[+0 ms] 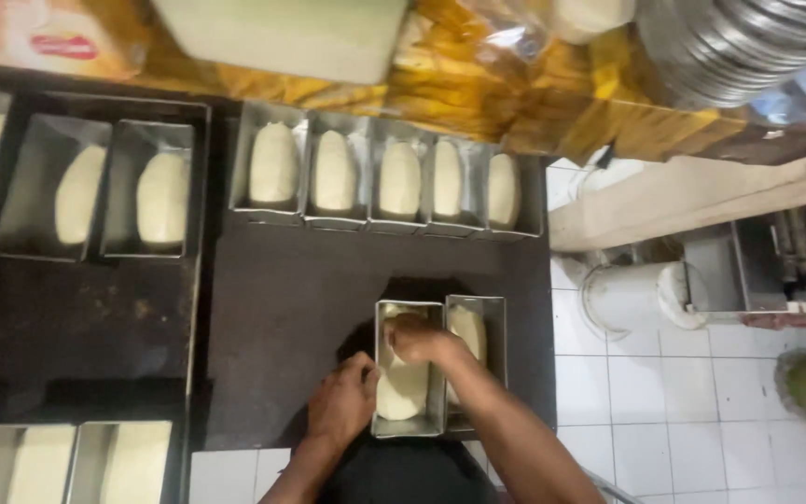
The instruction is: The person presses and shapes dough inside rectangular metal loaf pans using their hands. They work on multiple pans arranged on a dark countertop, smoothing the dough surface and ensuring it fits the mold.
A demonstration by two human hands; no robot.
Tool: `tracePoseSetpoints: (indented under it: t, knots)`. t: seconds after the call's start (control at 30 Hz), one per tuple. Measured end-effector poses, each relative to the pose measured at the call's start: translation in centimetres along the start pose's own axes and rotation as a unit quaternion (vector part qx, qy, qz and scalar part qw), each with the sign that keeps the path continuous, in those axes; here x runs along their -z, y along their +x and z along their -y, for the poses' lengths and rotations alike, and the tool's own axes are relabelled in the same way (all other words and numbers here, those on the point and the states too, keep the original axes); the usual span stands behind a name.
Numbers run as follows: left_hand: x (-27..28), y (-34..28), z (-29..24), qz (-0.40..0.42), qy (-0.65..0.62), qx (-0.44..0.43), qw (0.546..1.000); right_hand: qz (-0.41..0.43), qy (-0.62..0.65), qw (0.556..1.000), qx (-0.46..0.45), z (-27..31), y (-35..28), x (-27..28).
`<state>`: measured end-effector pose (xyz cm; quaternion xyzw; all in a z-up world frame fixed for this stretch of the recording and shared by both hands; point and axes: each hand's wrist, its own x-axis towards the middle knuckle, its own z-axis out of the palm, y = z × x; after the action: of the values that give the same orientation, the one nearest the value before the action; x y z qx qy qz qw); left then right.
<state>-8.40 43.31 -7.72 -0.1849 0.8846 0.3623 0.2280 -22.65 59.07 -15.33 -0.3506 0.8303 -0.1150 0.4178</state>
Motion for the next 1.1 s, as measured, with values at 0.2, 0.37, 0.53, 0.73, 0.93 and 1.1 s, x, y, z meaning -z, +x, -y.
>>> tracePoseSetpoints:
  t: [0.2, 0.37, 0.53, 0.73, 0.93, 1.1]
  knots:
    - [-0.2, -1.2, -2.0, -0.069, 0.014, -0.093, 0.993, -0.125, 0.202, 0.967, -0.092, -1.6, -13.3, 2.2]
    - [-5.0, -0.8, -6.6, 0.108, 0.078, -0.070, 0.989, 0.062, 0.093, 0.990, -0.083, -1.7, -12.9, -3.3]
    - [-6.0, -0.7, -7.0, 0.061, 0.005, -0.083, 0.995, -0.035, 0.166, 0.971, -0.171, -3.5, -10.7, -4.5]
    - [-6.4, 0.0, -7.3, 0.041, 0.037, -0.052, 0.997, -0.060, 0.171, 0.979, -0.090, -10.2, -5.8, -3.7]
    - [-5.9, 0.3, -8.1, 0.069, 0.066, -0.049, 0.994, 0.049, 0.050, 0.987, -0.141, -13.1, -3.7, -2.5]
    - [-7.4, -0.1, -6.8, 0.047, 0.073, -0.049, 0.995, 0.043, 0.043, 0.995, -0.077, -13.5, -5.5, -5.6]
